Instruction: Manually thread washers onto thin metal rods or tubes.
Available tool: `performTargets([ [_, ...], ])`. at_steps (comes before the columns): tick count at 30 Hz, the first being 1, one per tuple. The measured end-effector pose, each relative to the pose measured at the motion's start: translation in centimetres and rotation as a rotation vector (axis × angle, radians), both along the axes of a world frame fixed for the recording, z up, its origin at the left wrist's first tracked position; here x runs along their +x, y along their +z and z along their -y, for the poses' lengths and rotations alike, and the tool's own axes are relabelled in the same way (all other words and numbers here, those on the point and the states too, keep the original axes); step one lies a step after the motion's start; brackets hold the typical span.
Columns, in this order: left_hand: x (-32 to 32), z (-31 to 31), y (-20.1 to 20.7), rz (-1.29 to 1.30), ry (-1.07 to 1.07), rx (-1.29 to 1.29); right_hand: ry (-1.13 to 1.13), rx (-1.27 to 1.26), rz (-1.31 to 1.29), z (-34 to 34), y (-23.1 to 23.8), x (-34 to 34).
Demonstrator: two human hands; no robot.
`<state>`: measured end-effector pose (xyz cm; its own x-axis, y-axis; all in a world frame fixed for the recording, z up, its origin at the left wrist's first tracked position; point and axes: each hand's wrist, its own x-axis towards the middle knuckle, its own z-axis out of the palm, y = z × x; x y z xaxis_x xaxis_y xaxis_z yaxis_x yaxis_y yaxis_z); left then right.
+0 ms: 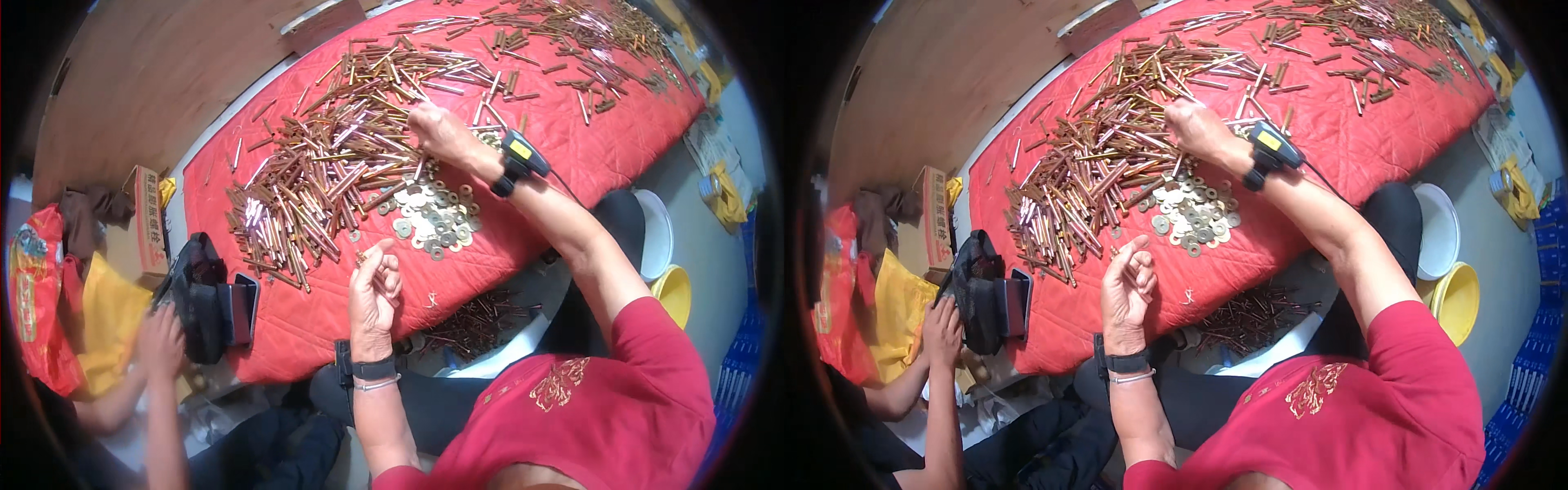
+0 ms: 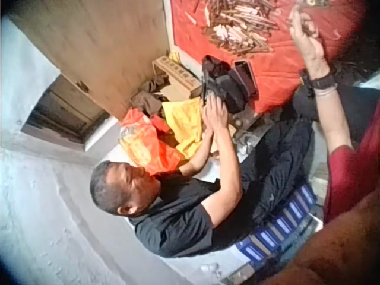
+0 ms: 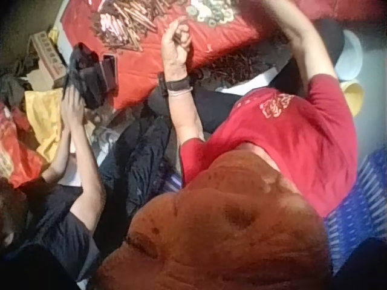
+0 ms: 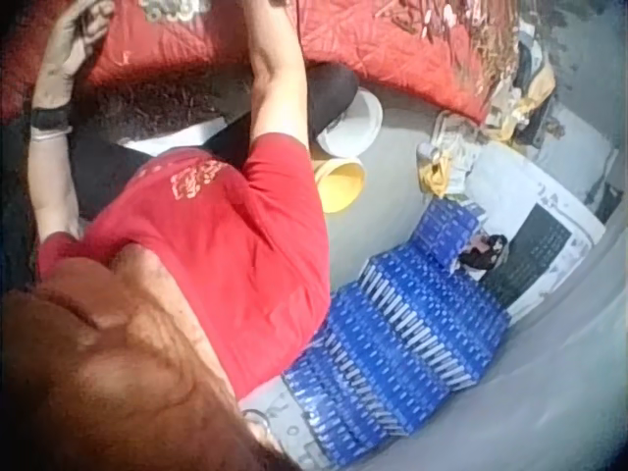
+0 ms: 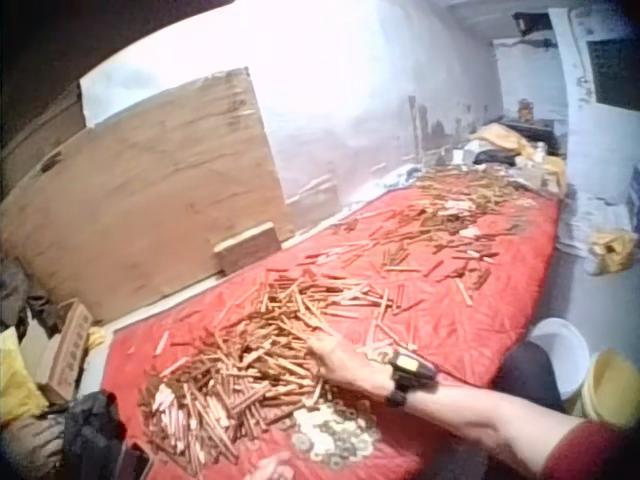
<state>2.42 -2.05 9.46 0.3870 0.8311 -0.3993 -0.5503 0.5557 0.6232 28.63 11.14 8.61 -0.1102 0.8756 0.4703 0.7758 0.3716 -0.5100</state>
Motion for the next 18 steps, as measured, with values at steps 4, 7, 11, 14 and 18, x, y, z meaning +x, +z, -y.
performTargets([
  [4, 0.0, -0.9, 0.2, 0.111, 0.169, -0.099, -0.239, 0.085, 0.125, -6.6, -2.0, -0.7],
  [7, -0.7, -1.3, -1.5, 0.109, 0.224, -0.017, -0.257, 0.015, 0.210, -9.0, -2.6, -1.0],
  [11, -0.9, -1.6, -2.2, 0.018, 0.297, 0.056, -0.239, -0.012, 0.219, -7.5, -1.2, 0.0],
  [14, -0.9, -1.9, -2.2, -0.041, 0.445, 0.072, -0.183, -0.190, 0.314, -4.5, 1.8, 0.4],
  [18, -1.3, -3.2, -2.6, -0.217, 0.563, 0.195, -0.035, -0.069, 0.027, -0.3, 2.1, -1.0],
])
